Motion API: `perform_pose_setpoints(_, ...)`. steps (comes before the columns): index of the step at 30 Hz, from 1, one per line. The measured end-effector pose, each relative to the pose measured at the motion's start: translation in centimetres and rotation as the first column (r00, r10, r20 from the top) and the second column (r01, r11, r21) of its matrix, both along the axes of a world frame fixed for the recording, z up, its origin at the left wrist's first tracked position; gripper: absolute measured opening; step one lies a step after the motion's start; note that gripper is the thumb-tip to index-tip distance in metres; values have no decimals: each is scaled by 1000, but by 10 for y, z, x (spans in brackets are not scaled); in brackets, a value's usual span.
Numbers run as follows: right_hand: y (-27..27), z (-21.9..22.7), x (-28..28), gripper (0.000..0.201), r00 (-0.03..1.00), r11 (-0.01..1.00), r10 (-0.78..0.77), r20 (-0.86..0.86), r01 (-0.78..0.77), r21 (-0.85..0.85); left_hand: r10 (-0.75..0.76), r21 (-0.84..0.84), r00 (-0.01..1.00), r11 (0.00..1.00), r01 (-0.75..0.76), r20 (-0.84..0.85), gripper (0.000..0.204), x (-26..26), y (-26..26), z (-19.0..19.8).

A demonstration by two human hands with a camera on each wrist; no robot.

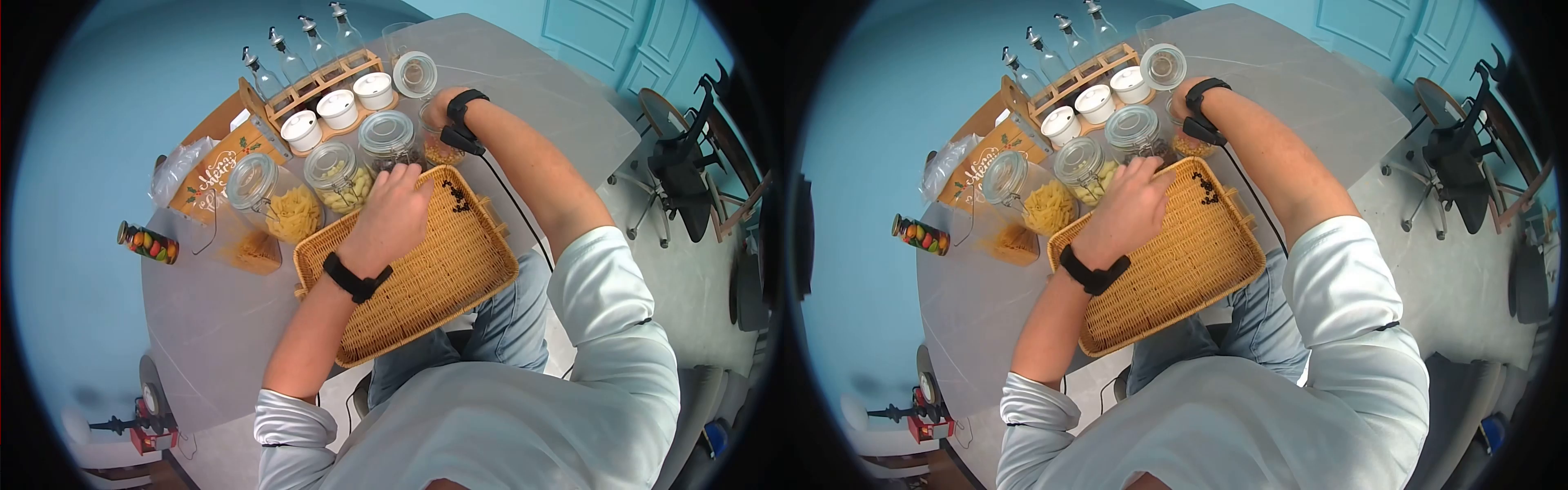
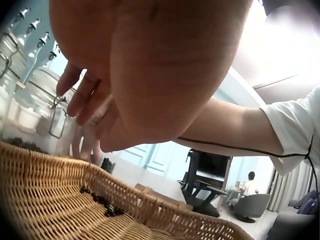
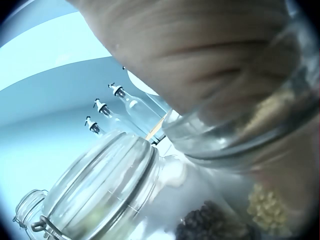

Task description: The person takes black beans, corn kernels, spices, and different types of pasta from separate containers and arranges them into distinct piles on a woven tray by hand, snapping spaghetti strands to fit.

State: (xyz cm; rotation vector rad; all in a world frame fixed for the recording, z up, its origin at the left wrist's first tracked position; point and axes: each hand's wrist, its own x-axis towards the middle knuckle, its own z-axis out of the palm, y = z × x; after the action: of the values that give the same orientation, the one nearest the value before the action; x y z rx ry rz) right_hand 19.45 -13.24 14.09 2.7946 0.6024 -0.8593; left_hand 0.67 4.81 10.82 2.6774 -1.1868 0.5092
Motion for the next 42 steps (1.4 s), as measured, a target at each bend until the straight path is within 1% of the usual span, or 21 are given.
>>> perform_pose_setpoints(2, -3, 2, -5, 53, 999, 1000, -20, -39, 20, 6, 5, 24, 999, 1000, -4, -35, 37, -10, -4, -6)
perform_pose_setpoints(5, -10, -3, -4, 35, 996, 988, -54, -66, 63, 142, 3, -53, 997, 999, -7, -77, 36, -20, -6, -20)
perform_pose_setpoints(7, -4, -18, 8, 18, 925, 902, -333, -183, 369, 224, 70, -32, 964, 996, -81, -258, 37, -23, -4, -31)
perform_pose_setpoints(8, -5, -16, 8, 18, 927, 905, -329, -180, 364, 221, 74, -35, 964, 996, -86, -256, 37, -22, -2, -34)
perform_pose_setpoints(10, -9, -9, 4, 12, 971, 976, -126, -203, 158, 149, 99, -33, 933, 993, -118, -345, 39, -19, -1, -39)
perform_pose_setpoints(11, -8, -7, -1, 12, 971, 976, -128, -200, 159, 147, 97, -36, 934, 993, -116, -343, 39, -18, -1, -41)
perform_pose_setpoints(13, -6, -6, -9, 11, 978, 965, -206, 30, 198, 173, 120, -29, 913, 989, -143, -391, 40, -16, 0, -46)
perform_pose_setpoints(14, -8, -7, -5, 11, 978, 965, -207, 32, 198, 172, 119, -31, 914, 989, -142, -389, 40, -15, 0, -50)
perform_pose_setpoints(16, -10, -6, -1, 13, 1000, 989, -9, -10, 11, 148, 124, -25, 904, 989, -147, -408, 41, -13, 1, -55)
perform_pose_setpoints(20, -15, 8, 3, 18, 986, 984, 38, 161, -65, 169, 134, -35, 892, 986, -164, -431, 43, -12, 2, -62)
perform_pose_setpoints(22, -21, 13, 15, 16, 980, 932, 112, 164, -161, 324, 141, -27, 895, 985, -168, -423, 43, -12, 2, -64)
perform_pose_setpoints(23, -26, 15, 13, 16, 980, 933, 112, 163, -160, 322, 140, -28, 895, 985, -168, -424, 43, -12, 2, -63)
perform_pose_setpoints(25, -37, 27, 5, 12, 987, 836, -95, 127, 10, 548, 146, -9, 891, 986, -166, -430, 45, -12, 2, -60)
perform_pose_setpoints(26, -41, 33, 0, 12, 988, 837, -91, 124, 8, 548, 149, -10, 889, 985, -170, -433, 45, -13, 3, -59)
perform_pose_setpoints(28, -47, 40, -15, 13, 985, 637, -170, -3, 112, 763, 139, -1, 889, 988, -155, -436, 50, -17, 3, -58)
perform_pose_setpoints(29, -46, 40, -27, 15, 989, 579, -128, -80, 140, 803, 142, -1, 886, 987, -159, -442, 50, -20, 2, -56)
perform_pose_setpoints(30, -42, 32, -40, 15, 988, 581, -125, -86, 143, 801, 172, 58, 878, 985, -164, -446, 53, -22, 0, -53)
perform_pose_setpoints(32, -31, 13, -65, 15, 945, 527, 28, -325, 262, 809, 200, 117, 872, 979, -165, -447, 56, -24, -3, -51)
perform_pose_setpoints(34, -15, -22, -83, 13, 916, 564, 19, -402, 322, 760, 199, 160, 872, 977, -141, -448, 65, -24, -5, -51)
perform_pose_setpoints(37, -2, -68, -94, 12, 948, 644, -54, -314, 273, 714, 164, 115, 918, 985, -131, -361, 74, -26, -7, -77)
perform_pose_setpoints(42, -1, -86, -101, 13, 950, 644, -219, -221, 311, 699, 174, 92, 929, 984, -152, -326, 79, -30, -15, -105)
